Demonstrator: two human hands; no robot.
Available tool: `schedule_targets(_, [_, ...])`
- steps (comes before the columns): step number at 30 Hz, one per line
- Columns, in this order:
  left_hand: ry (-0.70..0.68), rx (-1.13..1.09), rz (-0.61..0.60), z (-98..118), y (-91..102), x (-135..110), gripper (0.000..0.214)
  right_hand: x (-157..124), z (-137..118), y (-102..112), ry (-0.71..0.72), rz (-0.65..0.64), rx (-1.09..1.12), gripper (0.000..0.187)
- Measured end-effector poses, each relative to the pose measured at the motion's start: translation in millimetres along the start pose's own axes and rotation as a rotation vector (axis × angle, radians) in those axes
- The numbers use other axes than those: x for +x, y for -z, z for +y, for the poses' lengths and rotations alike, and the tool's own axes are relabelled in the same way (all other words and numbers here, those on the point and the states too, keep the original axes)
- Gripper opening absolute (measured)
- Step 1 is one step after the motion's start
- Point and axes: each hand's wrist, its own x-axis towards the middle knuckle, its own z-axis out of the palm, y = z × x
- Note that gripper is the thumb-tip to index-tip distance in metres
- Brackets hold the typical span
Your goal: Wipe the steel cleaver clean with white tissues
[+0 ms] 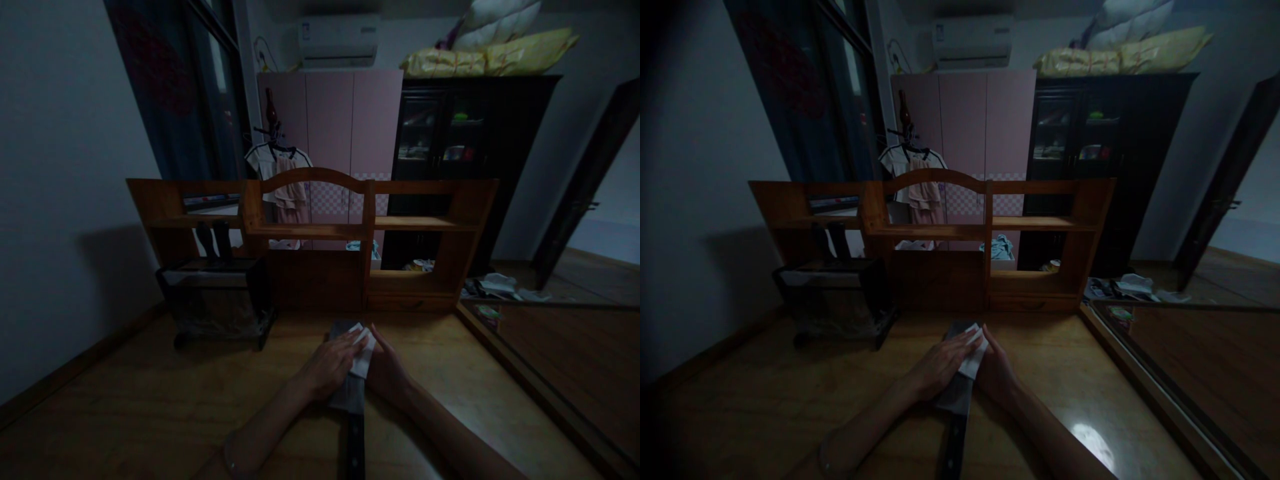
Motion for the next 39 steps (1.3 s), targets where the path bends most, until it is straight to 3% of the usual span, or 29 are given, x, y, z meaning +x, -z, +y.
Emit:
schedule_targets(15, [0.049,-0.002,0.032,9.6,1.0,1.8,0.047,-0.7,-0.6,-1.7,0.004,-0.001,-0.036,0.049])
schedule_targets(20, [0.196,0.012,0.127,-11.5,-11.3,0.0,0.047,-1.8,-1.6,-1.5,-0.033,0.014,-0.066,0.051])
schedule_targets(25, [0.293,-0.045,0.142,-28.3,-14.6,-4.5,0.048,-3.4,-2.6,-3.6,-0.038,0.038,-0.105,0.051])
schedule_targets(33, [0.077,-0.015,0.005,2.0,-2.2,1.6,0.048,-1.3,-0.9,-9.2,0.023,0.005,-0.106,0.052])
schedule_targets(39, [0.135,0.054,0.072,-2.8,-7.1,2.1,0.048,-3.5,-2.3,-14.4,0.012,0.022,-0.119,0.054])
